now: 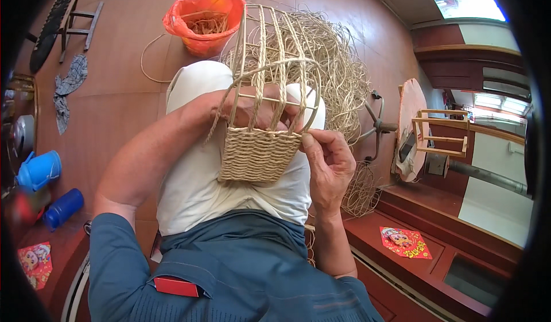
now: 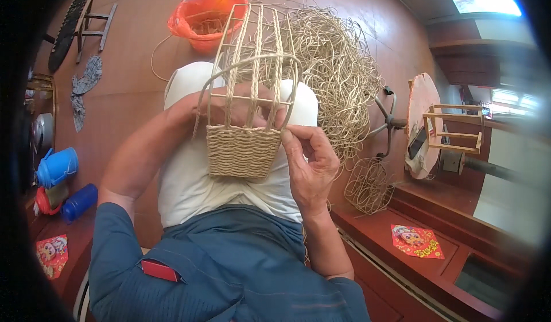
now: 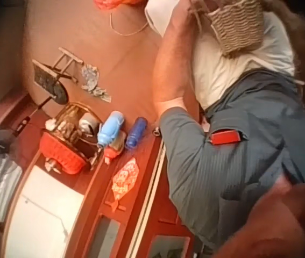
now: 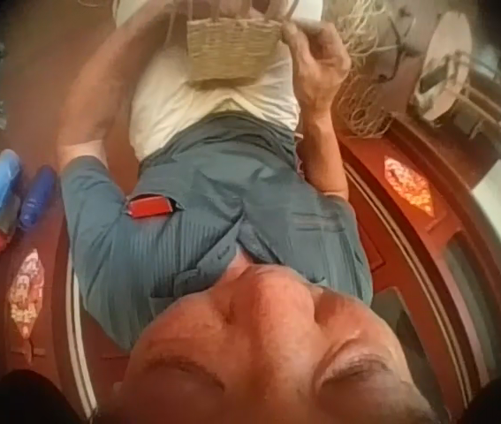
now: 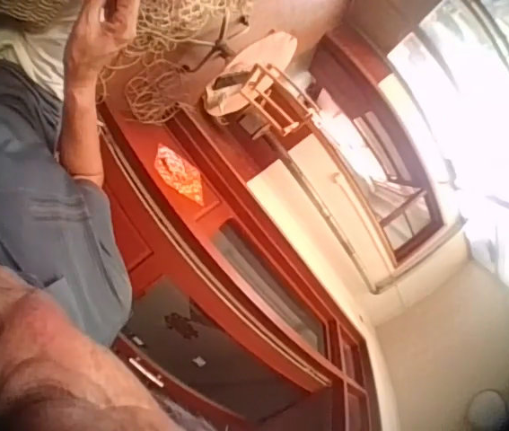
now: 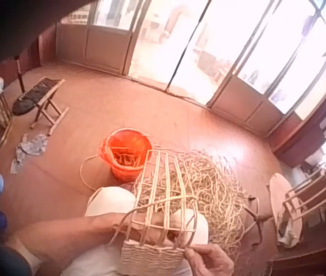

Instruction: Weaving a basket using dried plant fibers.

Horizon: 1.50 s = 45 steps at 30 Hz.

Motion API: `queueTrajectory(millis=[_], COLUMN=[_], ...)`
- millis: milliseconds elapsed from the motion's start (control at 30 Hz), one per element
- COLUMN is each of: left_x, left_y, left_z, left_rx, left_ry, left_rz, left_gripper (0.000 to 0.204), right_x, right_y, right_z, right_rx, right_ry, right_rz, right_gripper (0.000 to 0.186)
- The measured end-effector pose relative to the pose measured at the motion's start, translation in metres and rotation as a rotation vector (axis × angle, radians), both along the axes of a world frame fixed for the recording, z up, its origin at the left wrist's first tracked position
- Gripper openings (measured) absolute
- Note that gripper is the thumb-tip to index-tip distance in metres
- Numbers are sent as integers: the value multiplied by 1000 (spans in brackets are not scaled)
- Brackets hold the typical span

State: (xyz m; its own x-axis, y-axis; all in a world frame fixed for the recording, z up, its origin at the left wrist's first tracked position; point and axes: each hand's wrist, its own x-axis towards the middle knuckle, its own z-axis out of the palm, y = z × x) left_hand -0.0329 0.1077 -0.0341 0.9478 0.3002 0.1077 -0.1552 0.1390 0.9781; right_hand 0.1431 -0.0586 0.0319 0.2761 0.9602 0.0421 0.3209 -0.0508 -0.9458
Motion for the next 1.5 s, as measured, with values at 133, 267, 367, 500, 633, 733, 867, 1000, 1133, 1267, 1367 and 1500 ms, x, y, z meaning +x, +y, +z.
queueTrajectory(millis=[133, 267, 367, 500, 633, 733, 867, 1000, 1133, 1267, 1367, 1500], left_x=[2, 2, -6, -6, -27, -43, -48, -51, -58, -68, -74, -83], left_y=[1, 3, 5, 5, 6, -2, -2, -4, -6, -8, -16, -58], left_z=[-16, -18, -12, -11, 19, 17, 11, 13, 14, 31, 26, 34], left_rx=[210, 137, 75, -176, 55, -118, -28, -87, -18, -116, -244, 140], left_ry=[-6, -50, -34, -195, 220, 262, 114, 58, 73, 212, 194, 228], left_rz=[-3, -73, -97, -102, 104, 203, 211, 168, 228, 428, 681, 1418], left_gripper=[28, 32, 32, 32, 32, 33, 33, 34, 33, 31, 30, 21], right_x=[-3, -6, -9, -8, -7, -10, -8, -11, 8, 11, 11, 10], right_y=[0, 0, 1, 2, 2, 5, 6, 11, 18, 21, 23, 27], right_z=[4, 4, 6, 5, 4, 5, 4, 8, -4, -9, -21, -24], right_rx=[-20, 3, -9, -19, -6, -19, -35, -80, -192, -273, -232, -289], right_ry=[65, 139, 128, 78, 117, 147, 152, 258, 419, 582, 805, 917], right_rz=[8, 10, -2, 6, -35, -46, -29, -36, 124, 175, 227, 235], right_gripper=[9, 8, 9, 9, 9, 9, 11, 14, 21, 21, 16, 16])
